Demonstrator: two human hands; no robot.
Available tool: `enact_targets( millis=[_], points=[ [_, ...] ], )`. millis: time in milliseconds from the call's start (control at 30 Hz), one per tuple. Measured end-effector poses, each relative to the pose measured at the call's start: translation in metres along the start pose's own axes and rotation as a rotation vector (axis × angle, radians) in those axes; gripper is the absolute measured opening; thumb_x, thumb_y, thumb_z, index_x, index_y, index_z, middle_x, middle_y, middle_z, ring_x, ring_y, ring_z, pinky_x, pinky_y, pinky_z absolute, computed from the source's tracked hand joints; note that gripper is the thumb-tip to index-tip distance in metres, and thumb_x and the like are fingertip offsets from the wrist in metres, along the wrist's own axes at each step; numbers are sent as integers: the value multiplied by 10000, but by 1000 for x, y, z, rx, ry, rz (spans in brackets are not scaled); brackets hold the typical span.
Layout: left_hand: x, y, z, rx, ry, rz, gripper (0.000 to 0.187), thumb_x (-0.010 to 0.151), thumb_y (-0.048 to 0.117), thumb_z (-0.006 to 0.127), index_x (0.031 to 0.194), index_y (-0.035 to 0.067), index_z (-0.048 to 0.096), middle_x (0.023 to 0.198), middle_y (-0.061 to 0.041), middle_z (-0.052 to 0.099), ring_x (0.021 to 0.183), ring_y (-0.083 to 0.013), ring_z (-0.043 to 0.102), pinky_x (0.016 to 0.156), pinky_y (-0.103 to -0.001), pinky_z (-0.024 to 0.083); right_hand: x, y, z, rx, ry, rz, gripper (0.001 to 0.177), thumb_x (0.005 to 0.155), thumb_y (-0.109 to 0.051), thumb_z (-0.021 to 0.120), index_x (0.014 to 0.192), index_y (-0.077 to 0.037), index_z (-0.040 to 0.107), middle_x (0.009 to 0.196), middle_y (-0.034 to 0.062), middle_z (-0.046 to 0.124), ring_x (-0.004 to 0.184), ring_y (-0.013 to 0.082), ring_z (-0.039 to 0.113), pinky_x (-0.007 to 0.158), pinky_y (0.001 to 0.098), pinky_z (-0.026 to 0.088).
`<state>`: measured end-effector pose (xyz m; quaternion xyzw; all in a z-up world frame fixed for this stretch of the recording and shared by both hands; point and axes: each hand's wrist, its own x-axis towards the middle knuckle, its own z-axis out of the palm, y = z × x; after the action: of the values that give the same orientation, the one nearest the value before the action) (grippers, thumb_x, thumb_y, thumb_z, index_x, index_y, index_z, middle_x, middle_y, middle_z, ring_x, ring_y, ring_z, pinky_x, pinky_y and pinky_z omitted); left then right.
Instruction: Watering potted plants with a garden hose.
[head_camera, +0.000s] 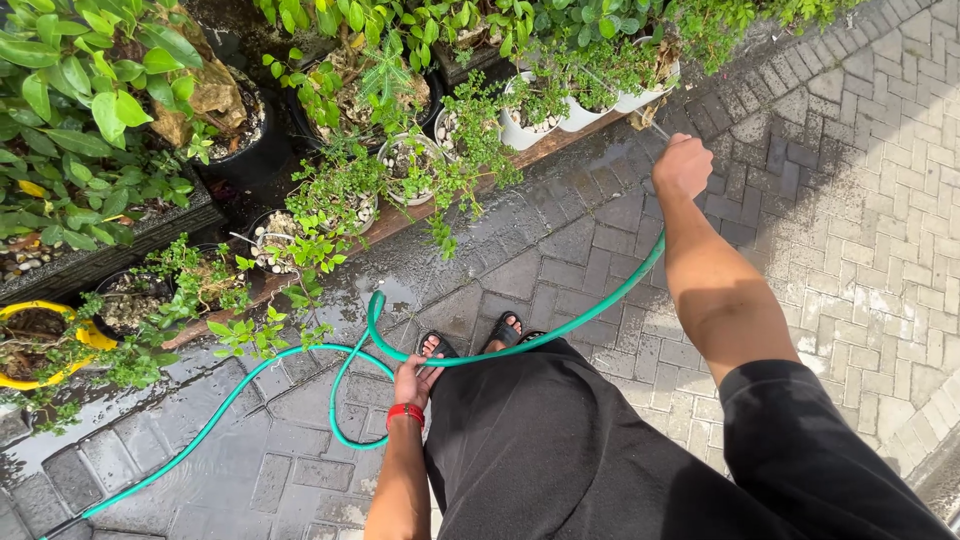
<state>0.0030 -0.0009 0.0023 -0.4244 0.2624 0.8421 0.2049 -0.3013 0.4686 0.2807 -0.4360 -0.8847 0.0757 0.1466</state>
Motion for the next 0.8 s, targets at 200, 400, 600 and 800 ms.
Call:
enact_targets(
  millis=[200,400,600,800],
  points=[
    [1,-1,-4,4,9,0,84,854,38,585,911,-13,549,1059,-172,632,1010,-402,713,925,-544,607,2,1,-1,14,-10,15,458,1013,-333,455,988,18,747,1060,279,700,995,475,679,844,564,545],
    [-2,-2,-4,9,14,10,83,852,41,587,897,-6,536,1050,-169,623,1002,-400,717,928,-551,608,5,5,-1,12,-17,32,463,1015,-339,451,990,18,745,1068,281,696,998,476,677,850,559,544],
    [-1,-5,-6,29,35,0,105,852,69,596,909,3,537,1050,-170,624,1015,-388,712,934,-534,605,14,10,3,0,-28,59,469,1018,-342,444,978,17,744,1072,274,700,1002,470,680,858,552,548],
    [-8,-4,-5,48,98,8,133,835,87,611,924,27,532,1050,-159,643,1007,-362,703,938,-519,595,13,12,11,14,-34,-16,490,1026,-370,445,964,22,733,1039,291,696,968,483,683,820,566,554]
  ],
)
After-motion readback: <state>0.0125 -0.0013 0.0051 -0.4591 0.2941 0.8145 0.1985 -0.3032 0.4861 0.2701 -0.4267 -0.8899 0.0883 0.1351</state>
